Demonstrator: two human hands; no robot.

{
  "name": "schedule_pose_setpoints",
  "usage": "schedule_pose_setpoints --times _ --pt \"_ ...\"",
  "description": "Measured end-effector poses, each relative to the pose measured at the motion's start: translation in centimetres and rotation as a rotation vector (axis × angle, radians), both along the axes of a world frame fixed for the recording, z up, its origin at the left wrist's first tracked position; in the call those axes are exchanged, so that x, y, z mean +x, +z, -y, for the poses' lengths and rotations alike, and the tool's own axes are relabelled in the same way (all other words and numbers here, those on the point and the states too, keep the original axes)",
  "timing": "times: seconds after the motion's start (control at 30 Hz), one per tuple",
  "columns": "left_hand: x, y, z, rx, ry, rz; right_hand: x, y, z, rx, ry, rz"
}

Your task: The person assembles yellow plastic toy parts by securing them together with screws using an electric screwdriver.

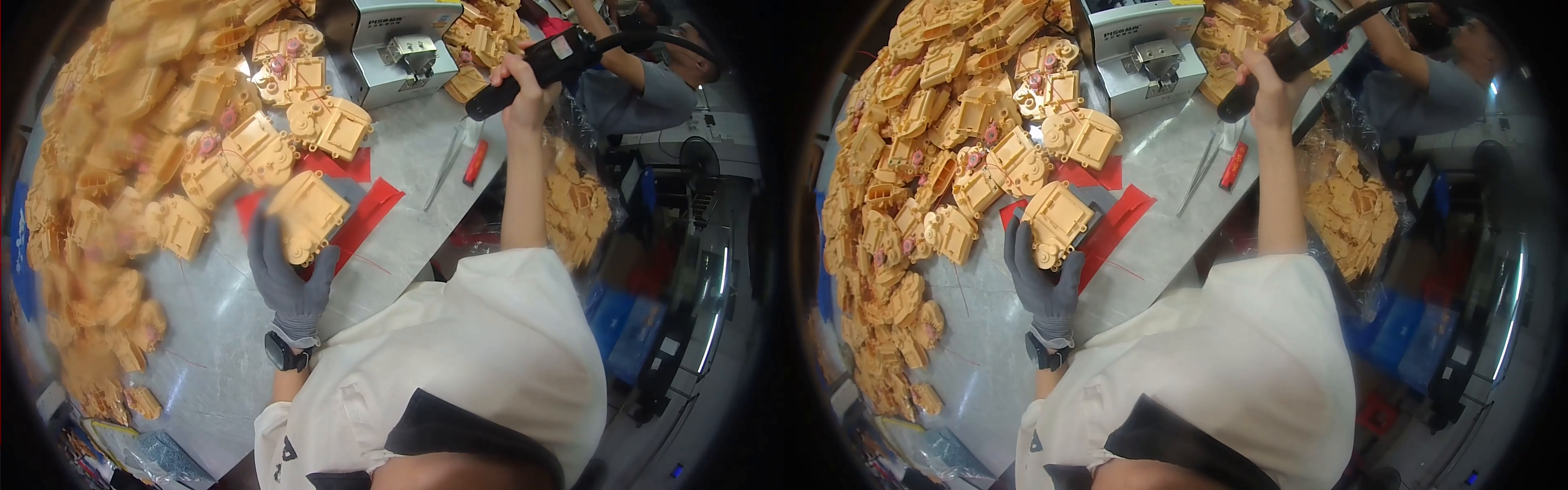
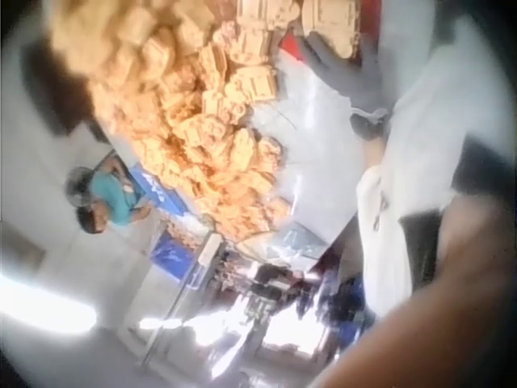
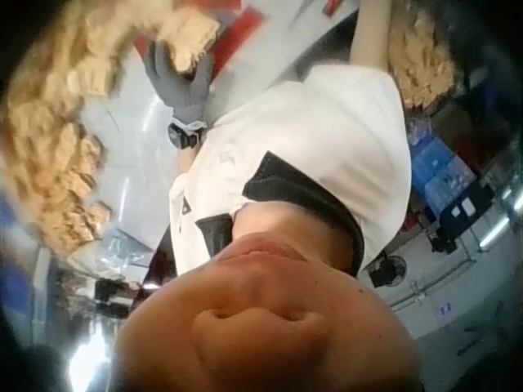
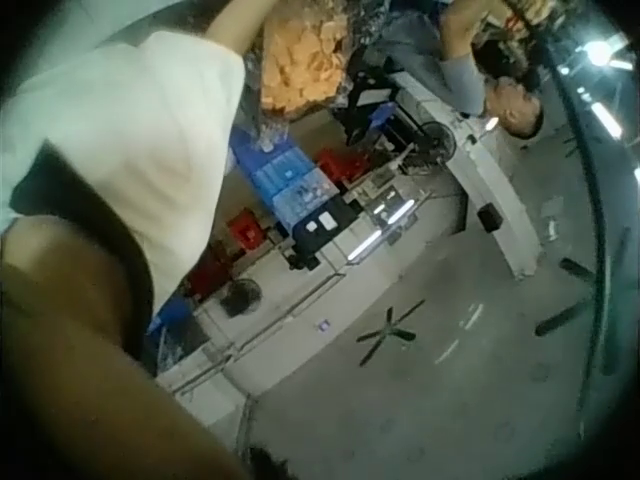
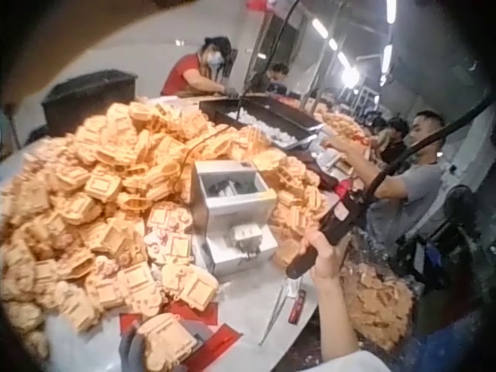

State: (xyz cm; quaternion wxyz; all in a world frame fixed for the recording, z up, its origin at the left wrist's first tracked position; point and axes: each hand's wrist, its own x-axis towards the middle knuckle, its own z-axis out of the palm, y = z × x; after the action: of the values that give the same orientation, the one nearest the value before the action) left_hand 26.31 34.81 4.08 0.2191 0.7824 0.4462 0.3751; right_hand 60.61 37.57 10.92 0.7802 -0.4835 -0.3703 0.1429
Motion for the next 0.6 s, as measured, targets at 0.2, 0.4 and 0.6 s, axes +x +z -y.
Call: schedule_pose_setpoints --times 0.2,0.4,0.6 --pt "-0.2 -0.3 0.2 -0.005 -0.008 0.047 -0.4 -0.6 0.9 -0.053 -0.051 -0.049" --pt "-0.5 -0.8 0.4 -0.031 0.011 0.057 -3.8 3.0 2.6 0.104 0.195 -0.117" --pt "-1.6 -0.5 0.5 0.086 -0.012 0.11 -12.1 3.7 2.1 0.319 0.897 -0.355"
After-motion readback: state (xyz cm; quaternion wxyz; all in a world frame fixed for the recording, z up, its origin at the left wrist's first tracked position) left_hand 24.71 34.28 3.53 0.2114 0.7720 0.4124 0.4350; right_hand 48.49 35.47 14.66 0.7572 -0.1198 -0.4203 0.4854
